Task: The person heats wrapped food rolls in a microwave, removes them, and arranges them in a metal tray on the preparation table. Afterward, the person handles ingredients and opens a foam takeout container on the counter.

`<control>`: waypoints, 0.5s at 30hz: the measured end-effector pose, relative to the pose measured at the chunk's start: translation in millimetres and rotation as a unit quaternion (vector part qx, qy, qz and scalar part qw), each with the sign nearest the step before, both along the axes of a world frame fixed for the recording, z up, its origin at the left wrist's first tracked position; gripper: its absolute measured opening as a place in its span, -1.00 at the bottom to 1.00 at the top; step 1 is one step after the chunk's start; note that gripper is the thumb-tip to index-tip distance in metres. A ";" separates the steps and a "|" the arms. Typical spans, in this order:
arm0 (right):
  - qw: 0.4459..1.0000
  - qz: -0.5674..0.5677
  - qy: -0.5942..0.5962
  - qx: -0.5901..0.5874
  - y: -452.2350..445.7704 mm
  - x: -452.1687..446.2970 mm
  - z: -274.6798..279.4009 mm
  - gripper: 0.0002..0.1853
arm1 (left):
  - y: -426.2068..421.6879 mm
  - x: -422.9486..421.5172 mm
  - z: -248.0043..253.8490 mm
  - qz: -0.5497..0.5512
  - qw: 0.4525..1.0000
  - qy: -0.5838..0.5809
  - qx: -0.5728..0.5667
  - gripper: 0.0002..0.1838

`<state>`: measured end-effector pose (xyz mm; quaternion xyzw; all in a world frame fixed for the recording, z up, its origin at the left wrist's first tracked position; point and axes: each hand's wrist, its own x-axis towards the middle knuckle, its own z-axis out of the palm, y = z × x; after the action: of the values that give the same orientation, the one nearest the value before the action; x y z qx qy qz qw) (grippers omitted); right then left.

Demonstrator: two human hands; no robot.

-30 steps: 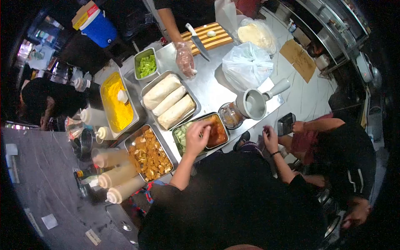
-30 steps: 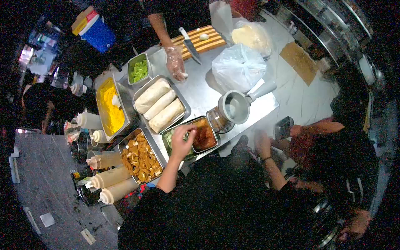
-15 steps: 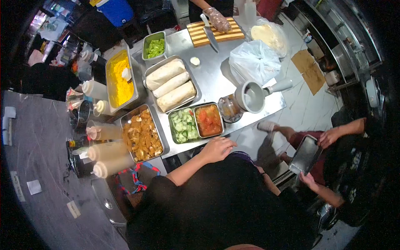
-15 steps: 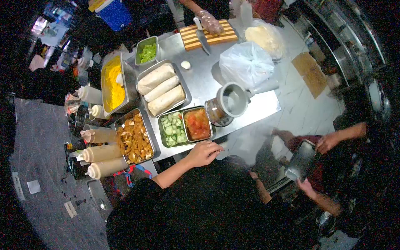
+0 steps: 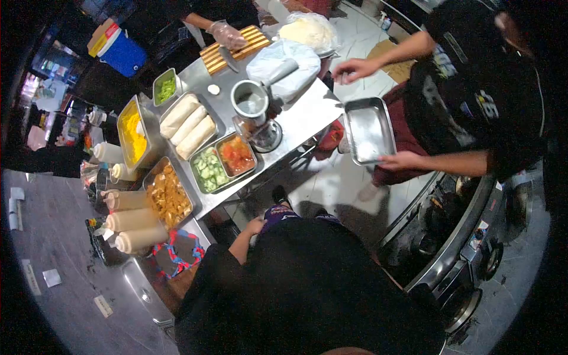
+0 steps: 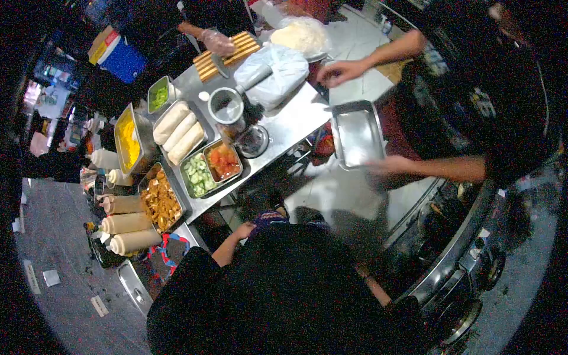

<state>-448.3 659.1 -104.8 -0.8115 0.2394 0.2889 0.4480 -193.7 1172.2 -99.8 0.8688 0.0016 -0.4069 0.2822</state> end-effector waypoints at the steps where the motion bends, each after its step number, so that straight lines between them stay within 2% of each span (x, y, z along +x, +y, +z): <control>1: 1.000 -0.015 0.011 -0.005 -0.2 -2.3 -7.9 -0.68 | 5.4 -8.9 -3.6 -0.023 0.997 0.069 0.033 -0.52; 2: 1.000 -0.026 0.014 -0.007 0.0 -1.7 -15.8 -0.68 | 7.9 -17.3 -7.5 -0.045 0.987 0.137 0.067 -0.52; 3: 0.999 -0.031 0.013 -0.008 -0.6 0.5 -20.6 -0.68 | 4.8 -26.2 -0.4 -0.043 0.988 0.131 0.068 -0.52; 6: 0.999 -0.044 0.007 -0.008 -4.7 5.4 -31.8 -0.69 | 2.5 -58.2 15.1 -0.054 0.995 0.061 0.059 -0.52; 8: 0.999 -0.053 0.002 -0.005 -6.8 9.3 -35.1 -0.70 | -0.5 -74.0 2.5 0.036 0.999 0.021 0.030 -0.53; 9: 0.998 -0.056 -0.004 0.000 -8.5 11.6 -34.7 -0.70 | 3.6 -80.8 -16.9 0.040 0.999 0.019 0.032 -0.53; 11: 0.998 -0.065 -0.017 0.012 -14.1 21.6 -37.4 -0.70 | -2.8 -80.0 -13.2 -0.110 0.993 -0.038 -0.001 -0.55; 13: 0.996 -0.076 -0.034 0.032 -19.3 33.4 -36.9 -0.71 | -11.7 -89.5 -9.0 -0.009 0.999 0.001 0.036 -0.55; 14: 0.994 -0.084 -0.049 0.048 -22.6 41.8 -33.3 -0.71 | -26.2 -89.8 19.5 0.043 0.997 0.017 0.054 -0.55; 15: 0.989 -0.099 -0.080 0.075 -24.5 48.1 -27.8 -0.72 | -30.4 -86.9 26.1 0.059 0.997 0.014 0.052 -0.55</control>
<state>-400.2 634.6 -132.6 -0.7682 0.2599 0.1942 0.5519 -280.7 1141.8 -73.7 0.8749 0.0786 -0.4009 0.2600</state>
